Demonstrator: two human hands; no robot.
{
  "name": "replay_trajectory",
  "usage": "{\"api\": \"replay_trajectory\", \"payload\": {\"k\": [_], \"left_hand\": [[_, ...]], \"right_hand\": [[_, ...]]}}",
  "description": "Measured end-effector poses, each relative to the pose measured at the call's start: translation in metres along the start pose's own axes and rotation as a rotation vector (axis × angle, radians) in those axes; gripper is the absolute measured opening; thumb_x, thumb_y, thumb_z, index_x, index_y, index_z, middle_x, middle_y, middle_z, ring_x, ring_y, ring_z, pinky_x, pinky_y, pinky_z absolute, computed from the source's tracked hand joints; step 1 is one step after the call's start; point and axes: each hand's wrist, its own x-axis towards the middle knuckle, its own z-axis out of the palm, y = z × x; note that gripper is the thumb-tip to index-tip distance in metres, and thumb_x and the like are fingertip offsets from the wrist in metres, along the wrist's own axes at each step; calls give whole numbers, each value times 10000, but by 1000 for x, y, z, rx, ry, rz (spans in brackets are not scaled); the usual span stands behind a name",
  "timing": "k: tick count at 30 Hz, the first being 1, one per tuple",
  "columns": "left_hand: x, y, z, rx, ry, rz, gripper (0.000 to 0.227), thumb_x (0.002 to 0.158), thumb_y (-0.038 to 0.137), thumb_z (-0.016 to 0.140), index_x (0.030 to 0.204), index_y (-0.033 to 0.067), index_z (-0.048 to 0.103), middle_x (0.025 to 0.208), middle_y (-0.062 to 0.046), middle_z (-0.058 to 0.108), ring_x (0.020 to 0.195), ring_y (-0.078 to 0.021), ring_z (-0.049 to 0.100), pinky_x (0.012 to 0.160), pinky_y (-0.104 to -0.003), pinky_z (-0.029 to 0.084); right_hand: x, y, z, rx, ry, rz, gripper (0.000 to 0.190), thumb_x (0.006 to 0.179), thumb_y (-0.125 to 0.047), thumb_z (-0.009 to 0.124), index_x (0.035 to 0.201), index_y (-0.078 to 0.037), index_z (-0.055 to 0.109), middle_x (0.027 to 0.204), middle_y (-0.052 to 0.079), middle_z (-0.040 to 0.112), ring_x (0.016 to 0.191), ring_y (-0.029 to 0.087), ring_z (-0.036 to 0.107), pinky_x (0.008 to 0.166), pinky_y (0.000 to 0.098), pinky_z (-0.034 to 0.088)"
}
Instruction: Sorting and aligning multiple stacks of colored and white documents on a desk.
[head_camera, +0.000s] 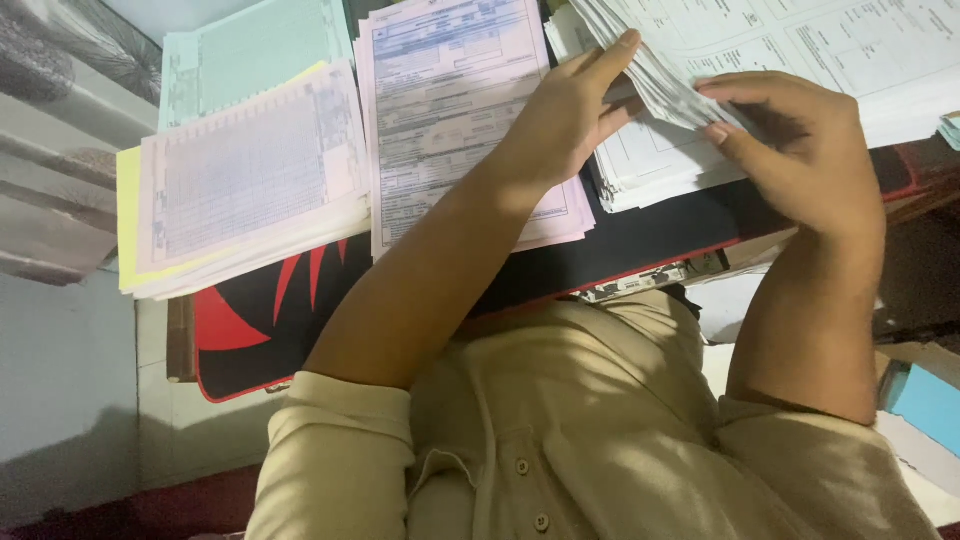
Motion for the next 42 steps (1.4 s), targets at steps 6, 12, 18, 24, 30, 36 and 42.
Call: {"api": "replay_trajectory", "payload": {"k": [6,12,18,24,30,36,42], "left_hand": [[13,61,-27,-1323,170,-785,915,803,376,607,1550,-60,309,1666,-192,315,1521,-363,335,1241,-516,298],[10,59,-23,-1404,216,-780,818,828,328,600,1507,-72,382,1589,-204,424,1481,-354,416,1223,-469,401],[1,39,-14,-1297,158,-832,934,851,306,567,1580,-62,113,1708,-197,53,1498,-467,285,1179,-456,375],[12,43,-8,-1375,193,-761,160,934,97,484,906,-8,602,888,-121,661,882,-262,653,843,-450,605],[19,37,3,-1412,242,-770,82,849,93,483,804,48,534,820,-89,509,837,-275,547,798,-483,556],[24,56,-6,-1396,314,-974,251,815,1,551,1063,-22,522,1028,-159,606,1025,-383,649,919,-556,586],[31,76,-16,-1164,267,-1115,739,775,148,651,1451,10,386,1496,-120,449,1382,-266,475,1158,-550,448]], "right_hand": [[-11,27,1,-75,127,57,149,1235,-47,627,1282,85,676,1163,131,656,1094,197,546,949,342,431],[-9,26,2,-77,167,160,127,1243,-93,586,1216,7,659,1029,44,585,961,141,485,842,300,377],[3,9,16,-110,279,-44,190,1220,-19,525,1346,118,564,1215,177,578,1096,257,516,955,380,411],[-2,10,30,-87,273,-110,401,1081,177,539,1373,16,315,1186,238,464,1013,290,505,701,321,449],[-1,-5,20,-101,121,4,652,955,154,644,1484,-28,308,1241,289,591,1081,387,645,773,400,584],[-2,3,16,-317,90,-92,474,1008,-93,650,1448,63,565,1268,254,709,1151,354,680,946,429,526],[-3,17,20,-360,243,-71,302,1108,-79,545,1343,103,602,902,123,541,785,247,453,699,404,374]]}}
